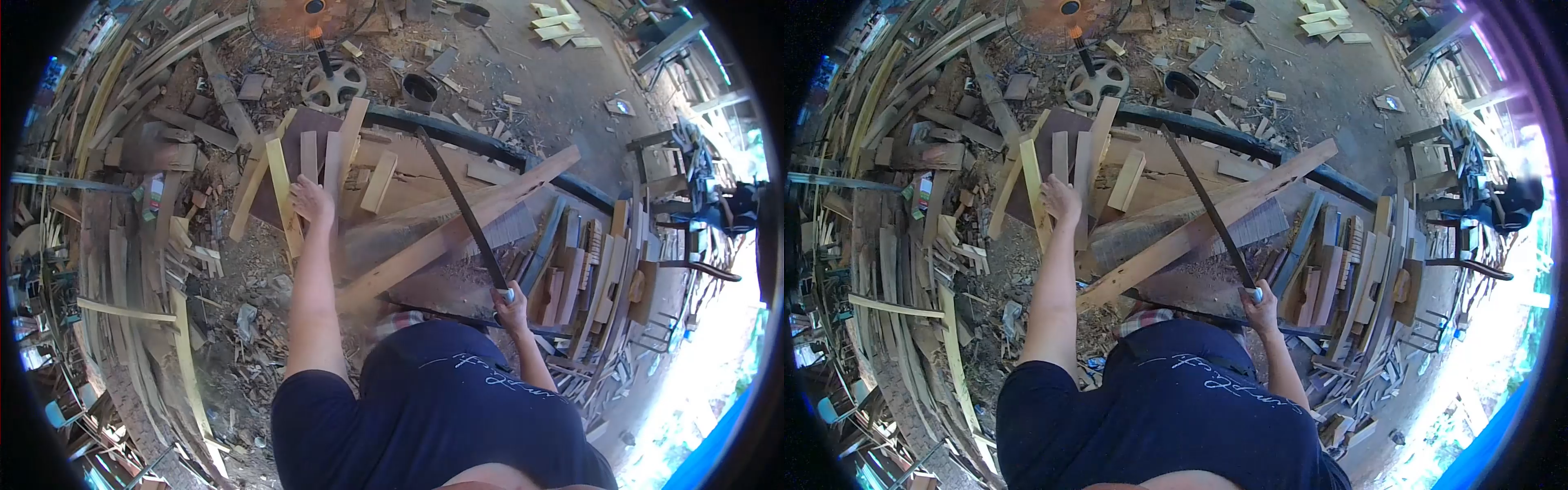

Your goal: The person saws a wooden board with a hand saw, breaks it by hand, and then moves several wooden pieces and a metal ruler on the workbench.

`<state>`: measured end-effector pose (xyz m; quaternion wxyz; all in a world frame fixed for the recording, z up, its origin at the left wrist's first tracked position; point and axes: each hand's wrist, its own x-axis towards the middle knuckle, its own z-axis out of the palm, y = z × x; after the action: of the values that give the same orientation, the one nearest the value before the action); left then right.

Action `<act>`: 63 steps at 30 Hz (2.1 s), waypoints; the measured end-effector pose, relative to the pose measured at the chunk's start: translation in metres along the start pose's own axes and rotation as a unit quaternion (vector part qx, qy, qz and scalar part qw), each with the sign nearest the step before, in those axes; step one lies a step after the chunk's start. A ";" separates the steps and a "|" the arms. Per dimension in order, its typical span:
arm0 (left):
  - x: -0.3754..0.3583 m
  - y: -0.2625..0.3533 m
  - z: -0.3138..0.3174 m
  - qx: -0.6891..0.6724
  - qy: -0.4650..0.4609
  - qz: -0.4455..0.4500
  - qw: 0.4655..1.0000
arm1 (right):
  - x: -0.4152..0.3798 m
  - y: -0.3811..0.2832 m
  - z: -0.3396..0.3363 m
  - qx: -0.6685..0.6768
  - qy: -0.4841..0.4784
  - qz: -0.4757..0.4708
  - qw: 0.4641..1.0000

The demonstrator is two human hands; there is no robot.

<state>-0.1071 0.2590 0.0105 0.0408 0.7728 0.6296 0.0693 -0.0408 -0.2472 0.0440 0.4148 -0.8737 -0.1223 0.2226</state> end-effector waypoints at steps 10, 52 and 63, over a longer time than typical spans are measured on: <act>0.049 -0.021 0.020 -0.137 -0.145 -0.004 0.980 | 0.000 0.001 -0.001 -0.045 -0.001 -0.035 0.998; 0.006 0.070 0.064 -0.660 -0.399 -0.148 0.619 | -0.004 -0.008 -0.001 -0.015 -0.003 -0.004 1.000; 0.009 0.036 0.052 -0.578 -0.266 -0.086 0.767 | -0.006 -0.030 -0.011 -0.030 -0.017 0.022 0.999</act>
<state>-0.0627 0.2615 -0.0353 0.6514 0.5332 0.4984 0.2074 -0.0418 -0.2380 0.0753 0.3818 -0.8842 -0.1169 0.2423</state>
